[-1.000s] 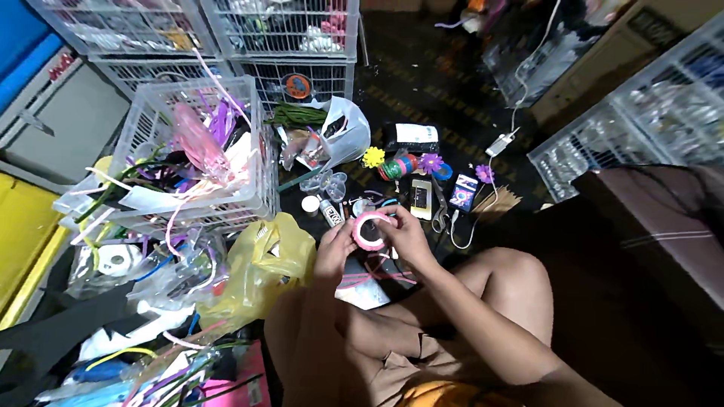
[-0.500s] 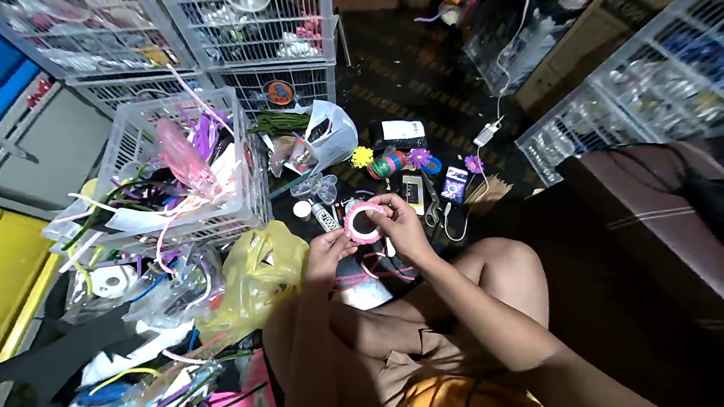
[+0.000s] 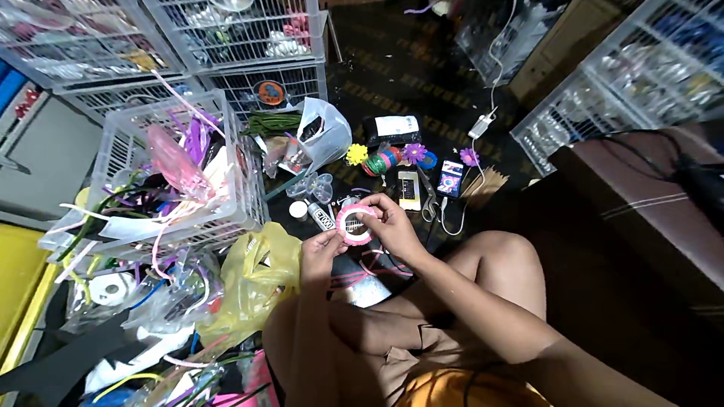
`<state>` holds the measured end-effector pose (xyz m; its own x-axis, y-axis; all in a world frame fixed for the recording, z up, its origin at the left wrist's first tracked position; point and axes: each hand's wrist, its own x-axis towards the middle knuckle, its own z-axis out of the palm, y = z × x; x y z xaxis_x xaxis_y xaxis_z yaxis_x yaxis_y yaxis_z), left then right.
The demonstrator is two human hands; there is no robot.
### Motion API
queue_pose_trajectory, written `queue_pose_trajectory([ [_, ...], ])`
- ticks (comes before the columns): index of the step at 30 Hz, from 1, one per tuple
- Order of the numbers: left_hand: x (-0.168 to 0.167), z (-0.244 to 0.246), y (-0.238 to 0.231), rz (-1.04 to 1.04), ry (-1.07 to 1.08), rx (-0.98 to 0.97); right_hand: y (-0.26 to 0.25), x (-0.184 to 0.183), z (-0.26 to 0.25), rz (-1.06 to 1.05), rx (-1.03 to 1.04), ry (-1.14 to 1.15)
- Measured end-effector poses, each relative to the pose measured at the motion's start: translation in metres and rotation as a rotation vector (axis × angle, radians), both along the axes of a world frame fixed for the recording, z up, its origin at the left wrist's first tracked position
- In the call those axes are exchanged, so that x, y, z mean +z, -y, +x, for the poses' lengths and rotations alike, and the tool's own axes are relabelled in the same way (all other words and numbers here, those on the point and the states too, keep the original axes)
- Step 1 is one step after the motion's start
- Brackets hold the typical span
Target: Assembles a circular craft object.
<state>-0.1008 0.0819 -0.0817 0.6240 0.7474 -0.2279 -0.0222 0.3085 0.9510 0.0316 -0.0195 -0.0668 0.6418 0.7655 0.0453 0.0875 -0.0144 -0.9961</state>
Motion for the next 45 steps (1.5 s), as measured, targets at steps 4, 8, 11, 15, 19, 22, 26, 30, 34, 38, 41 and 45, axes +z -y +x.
queue_pose_trajectory([
  [4, -0.002, 0.000, -0.001, 0.016, -0.033, 0.001, 0.000, -0.004, -0.002, 0.008, 0.011, 0.018],
  [8, -0.004, 0.001, -0.001, 0.034, -0.061, -0.007, -0.001, -0.010, 0.003, -0.003, 0.015, -0.014],
  [11, -0.003, -0.003, -0.003, -0.088, 0.110, -0.096, -0.004, -0.009, 0.008, 0.031, 0.003, -0.146],
  [15, -0.005, -0.006, -0.004, -0.191, 0.356, -0.166, -0.002, 0.006, 0.005, 0.080, 0.023, -0.201],
  [19, -0.011, -0.011, -0.005, -0.201, 0.493, -0.179, 0.001, 0.017, -0.002, 0.105, 0.070, -0.086],
  [22, -0.011, -0.013, -0.005, -0.194, 0.554, -0.170, 0.002, 0.022, -0.006, 0.133, 0.104, -0.042],
  [26, -0.011, -0.014, -0.006, -0.138, 0.556, -0.156, 0.003, 0.027, -0.009, 0.123, 0.091, 0.035],
  [30, -0.012, -0.014, -0.007, -0.110, 0.522, -0.147, 0.003, 0.023, -0.006, 0.127, 0.112, 0.069],
  [34, -0.011, -0.014, -0.007, -0.108, 0.443, -0.110, 0.003, 0.024, -0.006, 0.100, 0.092, 0.096],
  [38, -0.007, -0.011, -0.004, -0.048, 0.324, -0.082, 0.004, 0.017, -0.003, 0.080, 0.068, 0.172],
  [41, -0.004, -0.009, -0.004, -0.075, 0.308, -0.080, 0.001, 0.008, 0.001, 0.104, 0.046, 0.113],
  [45, -0.002, -0.010, -0.007, -0.094, 0.301, -0.082, 0.000, 0.004, 0.003, 0.134, -0.006, 0.025],
])
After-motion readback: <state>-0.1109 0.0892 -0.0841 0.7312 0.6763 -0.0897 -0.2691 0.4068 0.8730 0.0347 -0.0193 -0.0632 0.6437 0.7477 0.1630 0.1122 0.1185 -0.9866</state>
